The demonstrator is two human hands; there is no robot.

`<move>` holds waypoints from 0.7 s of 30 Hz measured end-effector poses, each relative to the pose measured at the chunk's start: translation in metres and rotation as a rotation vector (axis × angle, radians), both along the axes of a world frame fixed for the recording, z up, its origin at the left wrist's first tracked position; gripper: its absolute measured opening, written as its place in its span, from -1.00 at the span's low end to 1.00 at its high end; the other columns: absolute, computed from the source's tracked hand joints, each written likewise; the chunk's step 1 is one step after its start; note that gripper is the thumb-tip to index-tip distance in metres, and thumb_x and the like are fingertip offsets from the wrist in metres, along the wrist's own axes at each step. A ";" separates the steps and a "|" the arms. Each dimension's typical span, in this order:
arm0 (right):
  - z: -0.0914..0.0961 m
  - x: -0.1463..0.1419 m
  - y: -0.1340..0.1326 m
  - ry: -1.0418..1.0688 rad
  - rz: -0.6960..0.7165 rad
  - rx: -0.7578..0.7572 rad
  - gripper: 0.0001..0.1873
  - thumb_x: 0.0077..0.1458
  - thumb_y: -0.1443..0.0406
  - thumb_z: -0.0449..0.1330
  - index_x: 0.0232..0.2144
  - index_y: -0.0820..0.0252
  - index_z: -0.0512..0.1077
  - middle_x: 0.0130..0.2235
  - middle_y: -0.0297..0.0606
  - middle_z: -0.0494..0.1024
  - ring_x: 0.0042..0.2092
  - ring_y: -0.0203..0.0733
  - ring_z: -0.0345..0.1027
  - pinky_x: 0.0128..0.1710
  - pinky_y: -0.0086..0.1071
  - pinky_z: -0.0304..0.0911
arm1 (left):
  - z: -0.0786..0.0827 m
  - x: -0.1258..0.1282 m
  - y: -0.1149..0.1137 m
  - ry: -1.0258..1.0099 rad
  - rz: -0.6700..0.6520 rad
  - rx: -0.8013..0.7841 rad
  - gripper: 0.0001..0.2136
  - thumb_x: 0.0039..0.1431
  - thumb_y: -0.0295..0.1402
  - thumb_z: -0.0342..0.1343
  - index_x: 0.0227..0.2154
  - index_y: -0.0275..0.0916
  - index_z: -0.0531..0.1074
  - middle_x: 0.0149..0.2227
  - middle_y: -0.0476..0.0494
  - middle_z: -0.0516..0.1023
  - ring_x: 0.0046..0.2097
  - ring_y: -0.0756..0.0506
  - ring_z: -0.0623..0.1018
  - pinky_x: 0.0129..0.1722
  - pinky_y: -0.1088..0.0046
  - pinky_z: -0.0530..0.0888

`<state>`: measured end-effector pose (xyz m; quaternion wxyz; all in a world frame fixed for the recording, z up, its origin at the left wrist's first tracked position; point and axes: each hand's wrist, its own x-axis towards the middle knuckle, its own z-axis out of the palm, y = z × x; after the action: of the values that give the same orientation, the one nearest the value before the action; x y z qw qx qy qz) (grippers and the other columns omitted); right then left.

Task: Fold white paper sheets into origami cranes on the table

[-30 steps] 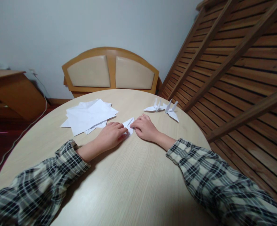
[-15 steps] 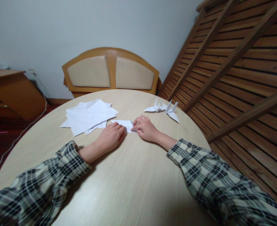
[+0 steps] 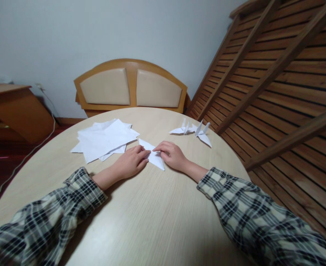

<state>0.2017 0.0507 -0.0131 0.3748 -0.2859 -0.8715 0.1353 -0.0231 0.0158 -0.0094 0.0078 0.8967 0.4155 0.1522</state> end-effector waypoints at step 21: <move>0.007 -0.001 -0.003 -0.173 -0.126 -0.046 -0.59 0.38 0.16 -0.10 -0.16 0.14 0.52 -0.20 -0.24 0.60 -0.14 -0.15 0.32 -0.06 -0.22 0.01 | 0.006 -0.005 0.013 -0.090 -0.068 -0.027 -0.62 0.40 -0.17 -0.20 0.01 -0.25 0.42 0.00 -0.27 0.55 0.05 -0.22 0.46 0.08 0.09 0.38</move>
<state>0.2011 0.0475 -0.0059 0.2992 -0.3595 -0.8775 0.1062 -0.0283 0.0289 -0.0032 0.0436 0.9024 0.3861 0.1864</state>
